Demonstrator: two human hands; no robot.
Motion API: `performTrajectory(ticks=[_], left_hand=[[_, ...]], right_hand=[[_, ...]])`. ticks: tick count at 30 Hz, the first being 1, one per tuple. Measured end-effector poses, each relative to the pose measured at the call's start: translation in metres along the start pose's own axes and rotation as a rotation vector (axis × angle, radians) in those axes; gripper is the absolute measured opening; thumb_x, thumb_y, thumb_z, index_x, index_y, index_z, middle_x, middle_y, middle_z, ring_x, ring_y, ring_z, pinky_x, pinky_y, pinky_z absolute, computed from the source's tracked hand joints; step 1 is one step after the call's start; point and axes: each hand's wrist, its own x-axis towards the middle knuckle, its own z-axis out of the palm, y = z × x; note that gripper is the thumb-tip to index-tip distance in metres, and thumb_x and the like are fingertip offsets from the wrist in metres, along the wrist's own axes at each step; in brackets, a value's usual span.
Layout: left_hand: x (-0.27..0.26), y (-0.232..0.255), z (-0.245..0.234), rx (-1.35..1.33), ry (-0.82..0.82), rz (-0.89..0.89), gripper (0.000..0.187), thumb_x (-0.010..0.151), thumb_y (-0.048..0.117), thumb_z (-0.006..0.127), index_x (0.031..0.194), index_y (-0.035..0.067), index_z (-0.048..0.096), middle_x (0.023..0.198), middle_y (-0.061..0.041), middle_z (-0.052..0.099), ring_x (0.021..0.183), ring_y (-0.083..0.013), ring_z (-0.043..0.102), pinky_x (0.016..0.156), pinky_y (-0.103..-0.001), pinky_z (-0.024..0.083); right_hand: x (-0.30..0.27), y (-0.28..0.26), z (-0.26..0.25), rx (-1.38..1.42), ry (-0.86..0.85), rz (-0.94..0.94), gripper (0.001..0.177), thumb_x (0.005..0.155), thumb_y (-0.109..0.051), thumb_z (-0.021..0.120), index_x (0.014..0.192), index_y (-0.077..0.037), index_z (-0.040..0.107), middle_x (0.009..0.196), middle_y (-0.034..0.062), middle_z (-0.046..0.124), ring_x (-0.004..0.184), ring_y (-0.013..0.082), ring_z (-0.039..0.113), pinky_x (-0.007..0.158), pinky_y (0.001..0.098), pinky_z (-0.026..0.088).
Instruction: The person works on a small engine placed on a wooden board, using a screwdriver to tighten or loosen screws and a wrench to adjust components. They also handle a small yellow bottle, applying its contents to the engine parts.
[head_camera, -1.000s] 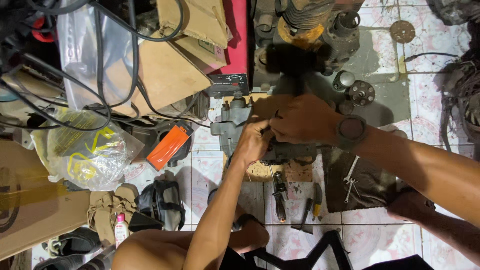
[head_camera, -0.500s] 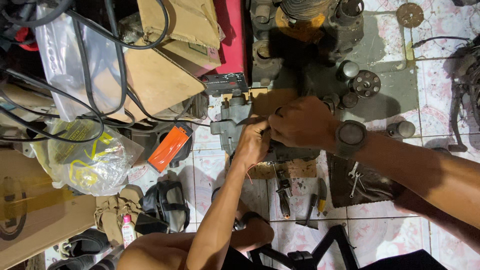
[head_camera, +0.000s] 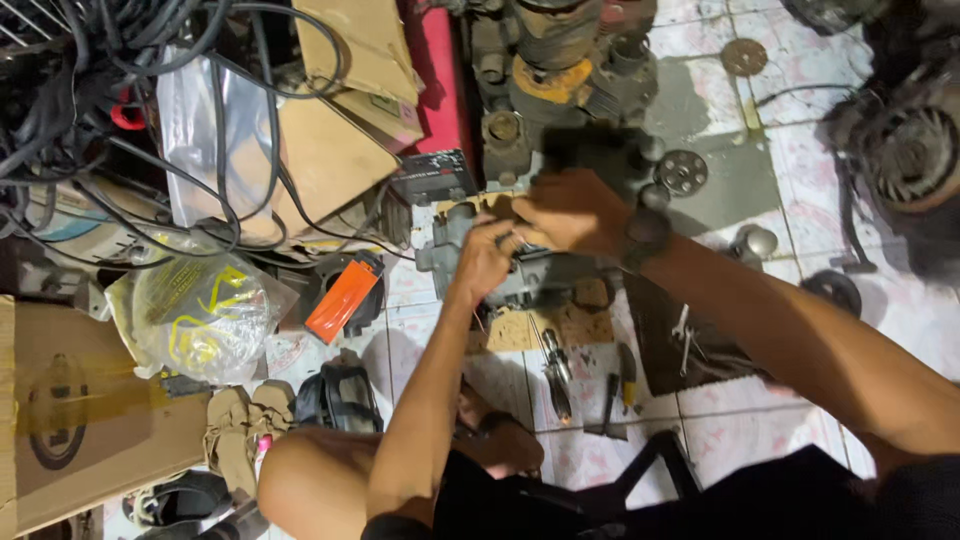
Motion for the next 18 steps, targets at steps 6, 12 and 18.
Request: performTrajectory(ticks=[6, 12, 18], left_hand=[[0.004, 0.067, -0.033, 0.121, 0.038, 0.280, 0.007, 0.081, 0.013, 0.072, 0.088, 0.014, 0.071, 0.079, -0.009, 0.066, 0.083, -0.0294, 0.055, 0.083, -0.037, 0.045], [-0.029, 0.146, -0.030, 0.162, -0.015, 0.362, 0.015, 0.081, 0.015, 0.073, 0.096, 0.016, 0.071, 0.083, -0.006, 0.068, 0.085, -0.0267, 0.055, 0.084, -0.038, 0.045], [-0.063, 0.174, 0.006, -0.137, -0.028, 0.122, 0.022, 0.082, 0.008, 0.071, 0.103, 0.011, 0.068, 0.090, -0.008, 0.072, 0.085, -0.0156, 0.061, 0.084, -0.034, 0.048]], right_hand=[[-0.020, -0.026, -0.078, 0.301, 0.147, 0.309, 0.026, 0.090, -0.037, 0.063, 0.085, -0.012, 0.059, 0.075, 0.0072, 0.060, 0.076, 0.0288, 0.063, 0.063, 0.0396, 0.052], [-0.065, -0.073, -0.141, 0.782, -0.210, 0.629, 0.049, 0.089, -0.027, 0.059, 0.131, -0.007, 0.042, 0.117, 0.0236, 0.060, 0.105, 0.0404, 0.061, 0.084, 0.0541, 0.051], [-0.109, -0.097, -0.126, 0.650, 0.221, 0.453, 0.027, 0.086, -0.017, 0.061, 0.110, -0.005, 0.059, 0.086, 0.0168, 0.069, 0.076, 0.0322, 0.070, 0.066, 0.0390, 0.057]])
